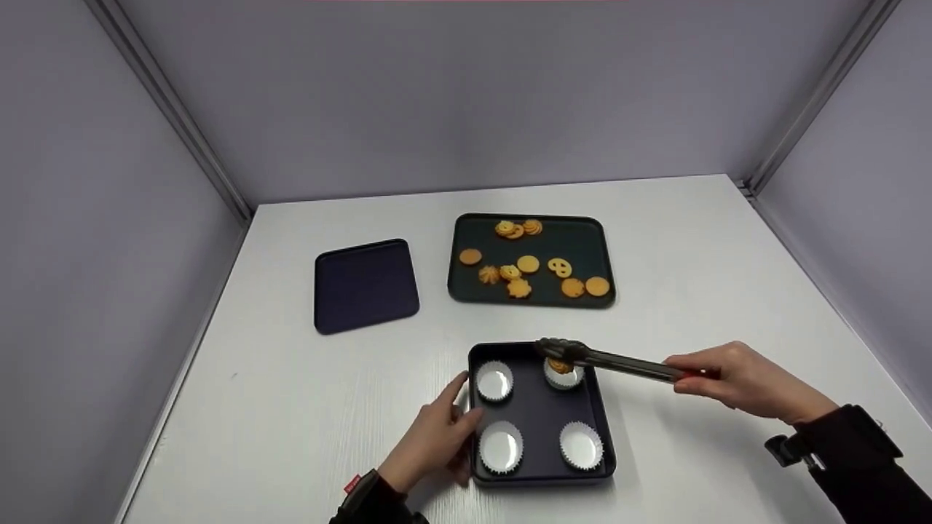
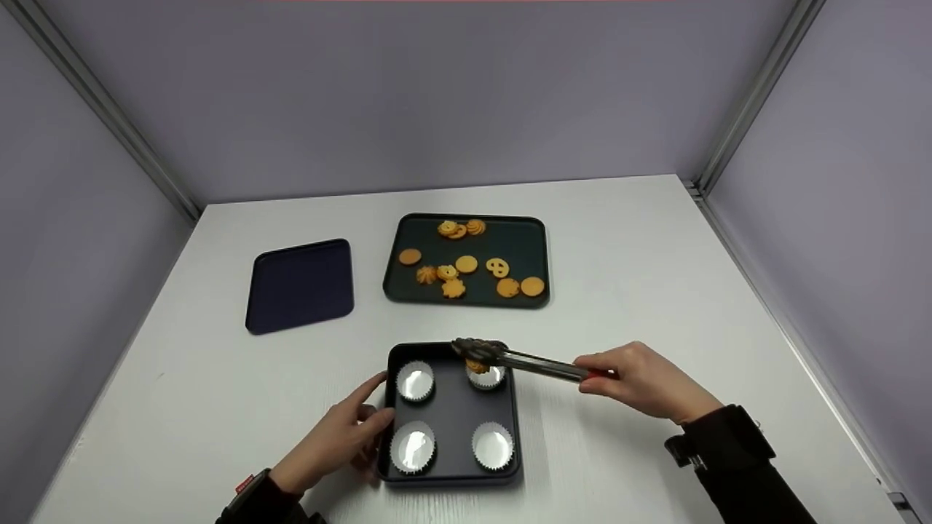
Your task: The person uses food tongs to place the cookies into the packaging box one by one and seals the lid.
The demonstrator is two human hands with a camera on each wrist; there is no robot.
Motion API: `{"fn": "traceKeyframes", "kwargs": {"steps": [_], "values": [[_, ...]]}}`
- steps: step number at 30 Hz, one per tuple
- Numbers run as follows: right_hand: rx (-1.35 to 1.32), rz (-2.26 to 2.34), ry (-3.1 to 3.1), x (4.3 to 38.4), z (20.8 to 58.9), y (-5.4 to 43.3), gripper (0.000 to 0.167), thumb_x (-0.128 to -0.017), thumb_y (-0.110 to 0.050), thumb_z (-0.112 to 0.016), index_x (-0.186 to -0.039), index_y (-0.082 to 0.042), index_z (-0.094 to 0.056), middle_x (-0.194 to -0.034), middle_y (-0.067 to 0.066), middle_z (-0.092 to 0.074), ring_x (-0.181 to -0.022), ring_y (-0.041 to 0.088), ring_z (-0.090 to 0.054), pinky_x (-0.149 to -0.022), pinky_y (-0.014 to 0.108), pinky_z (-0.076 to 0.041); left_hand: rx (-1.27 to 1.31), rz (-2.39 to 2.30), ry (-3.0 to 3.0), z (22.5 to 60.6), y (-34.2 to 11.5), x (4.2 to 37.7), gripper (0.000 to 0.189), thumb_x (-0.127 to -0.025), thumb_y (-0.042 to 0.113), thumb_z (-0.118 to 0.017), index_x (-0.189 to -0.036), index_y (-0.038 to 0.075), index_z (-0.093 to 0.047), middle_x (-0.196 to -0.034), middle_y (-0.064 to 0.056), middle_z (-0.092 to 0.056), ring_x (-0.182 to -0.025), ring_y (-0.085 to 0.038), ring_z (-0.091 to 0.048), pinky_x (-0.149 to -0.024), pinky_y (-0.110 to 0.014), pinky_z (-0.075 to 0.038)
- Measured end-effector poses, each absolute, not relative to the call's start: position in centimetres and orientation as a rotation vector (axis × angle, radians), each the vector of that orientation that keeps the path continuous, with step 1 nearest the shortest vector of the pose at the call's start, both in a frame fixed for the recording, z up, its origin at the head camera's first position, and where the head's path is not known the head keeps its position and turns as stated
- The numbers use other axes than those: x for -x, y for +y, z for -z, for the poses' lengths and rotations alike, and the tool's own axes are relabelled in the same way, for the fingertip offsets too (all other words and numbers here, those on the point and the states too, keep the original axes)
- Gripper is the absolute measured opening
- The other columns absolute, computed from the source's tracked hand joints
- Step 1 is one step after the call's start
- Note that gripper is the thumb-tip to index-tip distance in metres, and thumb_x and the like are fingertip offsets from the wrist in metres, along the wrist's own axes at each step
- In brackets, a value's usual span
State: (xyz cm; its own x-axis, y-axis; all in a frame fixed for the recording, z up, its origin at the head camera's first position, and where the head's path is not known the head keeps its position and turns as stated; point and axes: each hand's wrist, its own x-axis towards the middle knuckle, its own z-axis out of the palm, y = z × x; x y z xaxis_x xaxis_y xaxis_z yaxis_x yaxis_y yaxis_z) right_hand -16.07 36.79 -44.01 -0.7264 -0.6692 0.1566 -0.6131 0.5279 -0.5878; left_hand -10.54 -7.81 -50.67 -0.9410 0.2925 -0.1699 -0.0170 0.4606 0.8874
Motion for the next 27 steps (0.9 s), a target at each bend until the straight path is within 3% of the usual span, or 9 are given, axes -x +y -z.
{"fn": "traceKeyframes", "kwargs": {"steps": [13,20,27], "values": [[1.256,0.879,2.737,16.24,44.25,36.40,0.024,-0.089,-0.010,-0.079,-0.112,-0.009,-0.077,-0.084,-0.017,-0.065,-0.071,-0.004,-0.054,-0.061,0.012,-0.042,-0.222,-1.485,2.396,50.67,-7.81,10.53,0.071,-0.104,0.029,-0.061,-0.161,0.003,-0.028,-0.075,0.004,-0.063,-0.057,-0.012,-0.062,-0.097,-0.047,-0.051],[1.259,0.828,2.774,16.30,43.90,36.11,0.023,-0.089,-0.012,-0.080,-0.112,-0.013,-0.076,-0.085,-0.017,-0.065,-0.072,-0.003,-0.054,-0.062,0.011,-0.042,-0.239,-1.492,2.406,50.73,-7.82,10.51,0.070,-0.103,0.028,-0.061,-0.160,0.002,-0.028,-0.075,0.004,-0.063,-0.059,-0.012,-0.062,-0.097,-0.049,-0.050],[1.299,0.800,2.808,16.31,43.97,36.29,0.027,-0.088,-0.014,-0.081,-0.115,-0.013,-0.076,-0.087,-0.012,-0.069,-0.074,-0.003,-0.055,-0.065,0.011,-0.042,-0.258,-1.479,2.432,50.86,-7.81,10.58,0.070,-0.103,0.027,-0.062,-0.159,0.001,-0.029,-0.072,0.005,-0.063,-0.059,-0.010,-0.059,-0.081,-0.036,-0.052]]}}
